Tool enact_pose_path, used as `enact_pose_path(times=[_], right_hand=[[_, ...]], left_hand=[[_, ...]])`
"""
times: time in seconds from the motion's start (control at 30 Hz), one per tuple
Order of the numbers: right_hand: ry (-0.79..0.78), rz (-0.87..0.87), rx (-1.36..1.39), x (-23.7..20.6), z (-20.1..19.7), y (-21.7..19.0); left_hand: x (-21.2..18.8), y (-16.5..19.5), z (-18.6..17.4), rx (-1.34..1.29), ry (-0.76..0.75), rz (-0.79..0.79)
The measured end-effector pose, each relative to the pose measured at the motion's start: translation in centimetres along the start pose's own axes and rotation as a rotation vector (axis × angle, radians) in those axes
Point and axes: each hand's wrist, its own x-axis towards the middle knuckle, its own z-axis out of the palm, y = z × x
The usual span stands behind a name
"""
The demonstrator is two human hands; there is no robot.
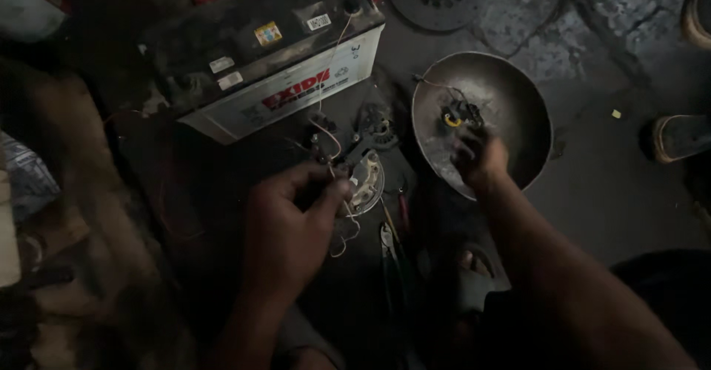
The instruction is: The person connects wires to a car battery and tests an electrical component using a test light. They adjust connections and observe the test light illuminating to verify functionality.
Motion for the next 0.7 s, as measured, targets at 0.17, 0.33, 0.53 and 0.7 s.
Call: enact_pose_path(times=[0.17,0.33,0.53,0.7], right_hand=[[-0.144,-0.034,0.244,2.0,3.1,-2.7],[-0.205,0.072,0.372,3.7,4.6,-3.8],[-0.199,0.033,0.273,6.8,3.1,-3.0],[0.065,-0.284,0.075,5.7,3.8,-4.0]], left_hand=[[0.7,-0.2,0.0,0.093,-0.009,-0.162],[1.6,-0.1,0.5,0.135,-0.028,-0.309],[2.2,0.0,1.2,0.182,-0.121,-0.549],[1.6,0.6,1.0,0.202,-0.093,-0.368]])
